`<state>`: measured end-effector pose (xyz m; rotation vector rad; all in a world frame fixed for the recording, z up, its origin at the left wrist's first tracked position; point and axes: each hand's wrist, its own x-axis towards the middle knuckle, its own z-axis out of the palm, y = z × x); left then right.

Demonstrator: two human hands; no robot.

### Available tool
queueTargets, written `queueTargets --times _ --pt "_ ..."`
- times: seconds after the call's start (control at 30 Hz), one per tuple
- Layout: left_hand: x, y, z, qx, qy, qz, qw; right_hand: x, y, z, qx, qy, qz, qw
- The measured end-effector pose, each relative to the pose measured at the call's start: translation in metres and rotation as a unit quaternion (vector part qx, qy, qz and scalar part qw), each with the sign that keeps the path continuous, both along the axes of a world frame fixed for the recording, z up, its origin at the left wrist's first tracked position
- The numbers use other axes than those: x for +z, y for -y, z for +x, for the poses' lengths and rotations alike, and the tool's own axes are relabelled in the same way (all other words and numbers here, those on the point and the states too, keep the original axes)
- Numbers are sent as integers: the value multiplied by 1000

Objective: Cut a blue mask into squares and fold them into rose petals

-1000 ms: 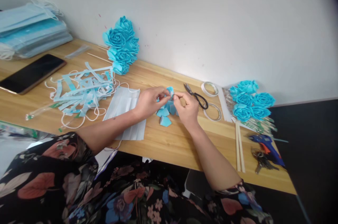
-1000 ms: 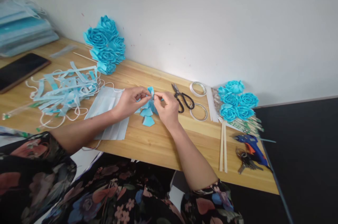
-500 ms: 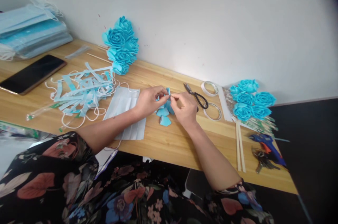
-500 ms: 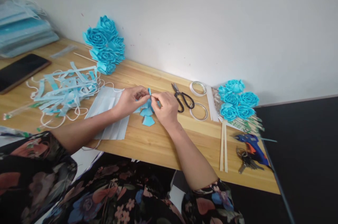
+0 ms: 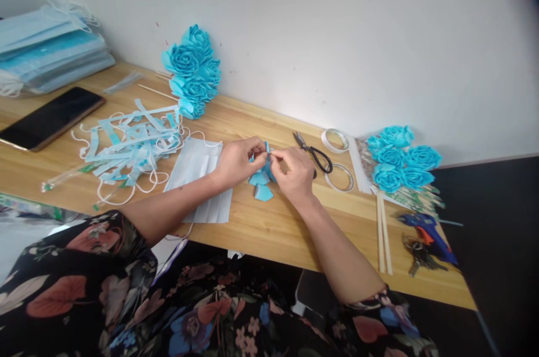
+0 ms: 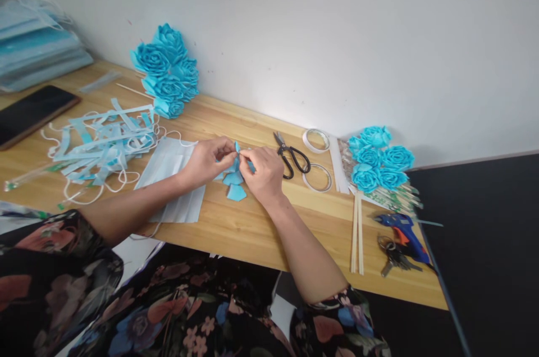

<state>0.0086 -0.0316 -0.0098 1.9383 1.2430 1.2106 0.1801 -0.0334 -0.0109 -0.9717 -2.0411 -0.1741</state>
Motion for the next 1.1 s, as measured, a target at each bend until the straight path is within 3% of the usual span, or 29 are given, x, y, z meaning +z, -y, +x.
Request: queueTargets --times 1.1 --pt "5 2 0 10 -31 -17 999 -1 0 -1 -13 25 -18 999"
